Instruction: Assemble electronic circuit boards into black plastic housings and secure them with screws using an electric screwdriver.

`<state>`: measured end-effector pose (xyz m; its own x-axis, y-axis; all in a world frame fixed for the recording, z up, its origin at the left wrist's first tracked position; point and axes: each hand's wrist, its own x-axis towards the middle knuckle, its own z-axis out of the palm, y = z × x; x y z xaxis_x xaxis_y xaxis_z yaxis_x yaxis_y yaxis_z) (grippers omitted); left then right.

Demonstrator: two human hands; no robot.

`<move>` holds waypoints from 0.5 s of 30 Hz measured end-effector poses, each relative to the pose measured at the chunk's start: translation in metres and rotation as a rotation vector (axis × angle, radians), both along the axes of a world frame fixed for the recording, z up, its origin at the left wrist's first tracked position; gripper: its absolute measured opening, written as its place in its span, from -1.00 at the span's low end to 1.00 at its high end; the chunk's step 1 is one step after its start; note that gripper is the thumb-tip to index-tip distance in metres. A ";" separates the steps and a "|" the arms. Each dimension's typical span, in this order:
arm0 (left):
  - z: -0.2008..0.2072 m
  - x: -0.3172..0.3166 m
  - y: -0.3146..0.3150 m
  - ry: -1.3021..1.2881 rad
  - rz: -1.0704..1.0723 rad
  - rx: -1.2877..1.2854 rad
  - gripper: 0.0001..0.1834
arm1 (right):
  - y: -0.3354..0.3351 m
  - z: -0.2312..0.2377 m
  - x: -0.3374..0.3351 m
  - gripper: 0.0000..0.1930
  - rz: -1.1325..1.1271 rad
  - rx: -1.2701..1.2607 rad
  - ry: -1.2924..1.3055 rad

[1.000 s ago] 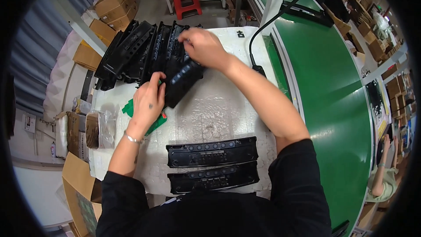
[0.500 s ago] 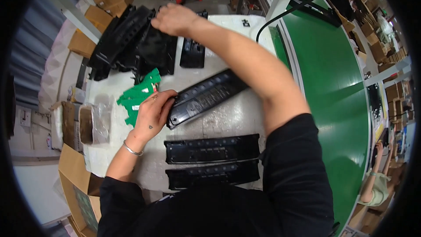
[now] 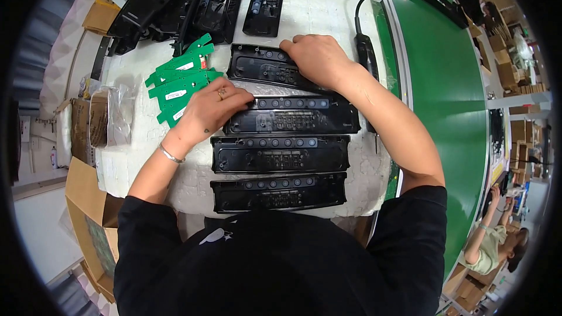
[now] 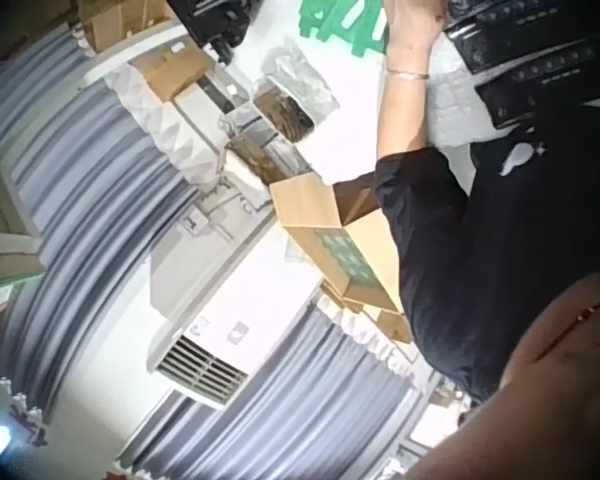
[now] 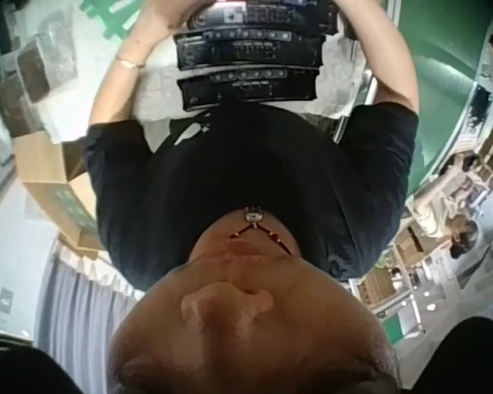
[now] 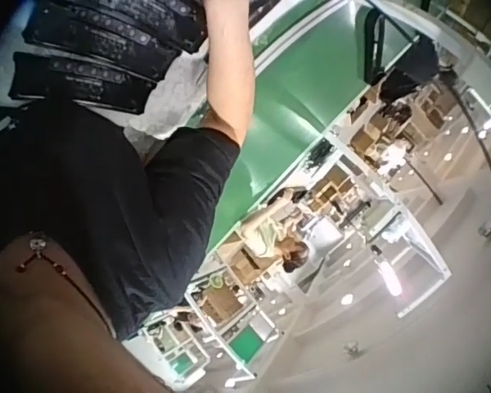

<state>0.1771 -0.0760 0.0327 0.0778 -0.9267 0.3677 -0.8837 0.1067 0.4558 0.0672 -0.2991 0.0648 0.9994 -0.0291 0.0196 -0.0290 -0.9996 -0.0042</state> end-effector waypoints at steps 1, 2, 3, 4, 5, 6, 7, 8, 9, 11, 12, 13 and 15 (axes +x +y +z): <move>-0.003 -0.002 0.002 -0.035 0.001 -0.005 -0.70 | 0.001 -0.004 -0.002 -0.78 0.001 -0.003 -0.002; -0.003 -0.004 0.004 -0.071 0.004 -0.011 -0.70 | 0.004 -0.008 -0.004 -0.76 0.006 0.059 -0.014; 0.000 -0.008 0.008 -0.075 0.009 -0.014 -0.70 | 0.008 -0.010 -0.007 -0.74 0.013 0.122 -0.026; 0.005 -0.012 0.013 -0.059 0.057 -0.063 -0.71 | 0.013 -0.010 -0.012 -0.71 0.001 0.124 -0.001; 0.009 -0.015 0.021 -0.043 0.111 -0.110 -0.71 | 0.019 -0.008 -0.017 -0.68 -0.003 0.128 0.030; 0.012 -0.017 0.030 -0.011 0.156 -0.140 -0.73 | 0.023 -0.006 -0.023 -0.67 -0.022 0.142 0.050; 0.012 -0.019 0.040 -0.018 0.176 -0.139 -0.73 | 0.026 -0.003 -0.028 -0.66 -0.043 0.156 0.070; 0.011 -0.020 0.053 0.044 0.259 -0.138 -0.74 | 0.028 -0.001 -0.030 -0.66 -0.022 0.158 0.067; 0.009 -0.018 0.064 0.107 0.343 -0.138 -0.76 | 0.030 0.002 -0.030 -0.69 -0.013 0.178 0.002; 0.006 -0.014 0.081 0.071 0.422 -0.154 -0.81 | 0.038 0.008 -0.018 -0.71 0.013 0.207 -0.064; 0.005 -0.015 0.090 0.205 0.536 -0.090 -0.84 | 0.045 0.012 -0.006 -0.73 0.084 0.288 -0.154; 0.003 -0.016 0.099 0.340 0.651 -0.029 -0.86 | 0.054 0.015 0.007 -0.75 0.158 0.370 -0.243; -0.001 -0.016 0.105 0.461 0.707 -0.060 -0.89 | 0.077 0.013 0.033 -0.72 0.224 0.451 -0.283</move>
<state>0.1607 0.0288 0.0314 0.7862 -0.5834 0.2039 -0.4785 -0.3658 0.7983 0.1006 -0.2222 0.0777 0.9398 0.1148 0.3219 0.2473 -0.8786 -0.4086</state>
